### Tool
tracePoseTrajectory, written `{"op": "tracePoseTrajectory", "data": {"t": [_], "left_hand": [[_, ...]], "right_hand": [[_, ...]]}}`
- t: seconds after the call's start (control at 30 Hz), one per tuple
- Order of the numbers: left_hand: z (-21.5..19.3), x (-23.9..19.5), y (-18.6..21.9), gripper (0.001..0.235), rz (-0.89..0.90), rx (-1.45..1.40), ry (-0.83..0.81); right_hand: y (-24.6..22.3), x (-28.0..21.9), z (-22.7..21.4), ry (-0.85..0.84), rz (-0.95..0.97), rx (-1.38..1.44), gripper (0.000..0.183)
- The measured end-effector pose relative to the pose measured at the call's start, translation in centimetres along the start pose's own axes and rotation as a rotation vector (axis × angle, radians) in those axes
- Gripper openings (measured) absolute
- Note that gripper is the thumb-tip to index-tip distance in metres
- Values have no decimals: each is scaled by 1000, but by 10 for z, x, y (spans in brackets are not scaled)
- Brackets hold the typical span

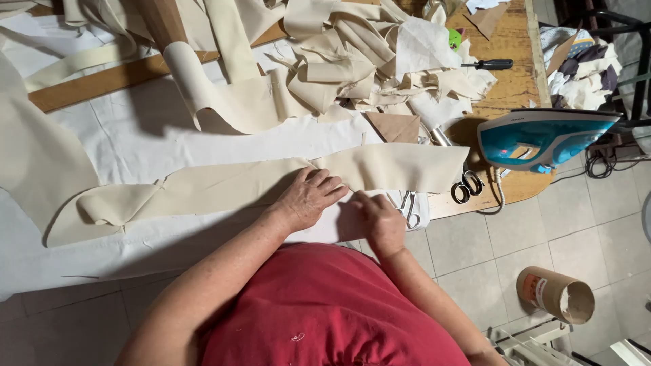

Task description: A person irons and cuts fabric scraps on a work table to prepare them for sewing.

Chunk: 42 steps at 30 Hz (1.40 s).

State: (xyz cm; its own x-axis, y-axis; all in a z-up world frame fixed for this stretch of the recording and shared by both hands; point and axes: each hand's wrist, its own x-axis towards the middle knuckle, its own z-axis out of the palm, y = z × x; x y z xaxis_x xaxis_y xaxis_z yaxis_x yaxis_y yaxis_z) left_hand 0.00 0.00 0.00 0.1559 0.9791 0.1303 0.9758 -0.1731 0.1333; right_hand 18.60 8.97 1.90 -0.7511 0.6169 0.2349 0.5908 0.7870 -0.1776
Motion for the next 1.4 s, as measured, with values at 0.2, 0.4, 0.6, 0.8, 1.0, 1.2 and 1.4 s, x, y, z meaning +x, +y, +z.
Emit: {"op": "tracePoseTrajectory", "data": {"t": [0.2, 0.4, 0.6, 0.8, 1.0, 1.2, 1.4], "left_hand": [[5, 6, 3, 49, -73, -78, -26], [-17, 4, -14, 39, -77, -351, 250], [-13, -27, -39, 26, -450, -125, 353], [-10, -5, -43, 35, -575, -100, 232], [3, 14, -54, 41, -656, -160, -46], [3, 16, -60, 45, -643, -200, -9], [-11, 27, -62, 36, -549, -318, -149]], "right_hand": [[139, -18, -1, 577, 552, 51, 29], [208, -1, -76, 575, 860, 742, 53], [229, 21, -54, 603, 832, 845, 35], [250, 50, -51, 620, 863, 1034, 36], [258, 60, -96, 571, 581, 728, 31], [158, 11, -165, 299, 417, 11, 37], [-27, 43, -154, -505, 795, 20, 52]]}}
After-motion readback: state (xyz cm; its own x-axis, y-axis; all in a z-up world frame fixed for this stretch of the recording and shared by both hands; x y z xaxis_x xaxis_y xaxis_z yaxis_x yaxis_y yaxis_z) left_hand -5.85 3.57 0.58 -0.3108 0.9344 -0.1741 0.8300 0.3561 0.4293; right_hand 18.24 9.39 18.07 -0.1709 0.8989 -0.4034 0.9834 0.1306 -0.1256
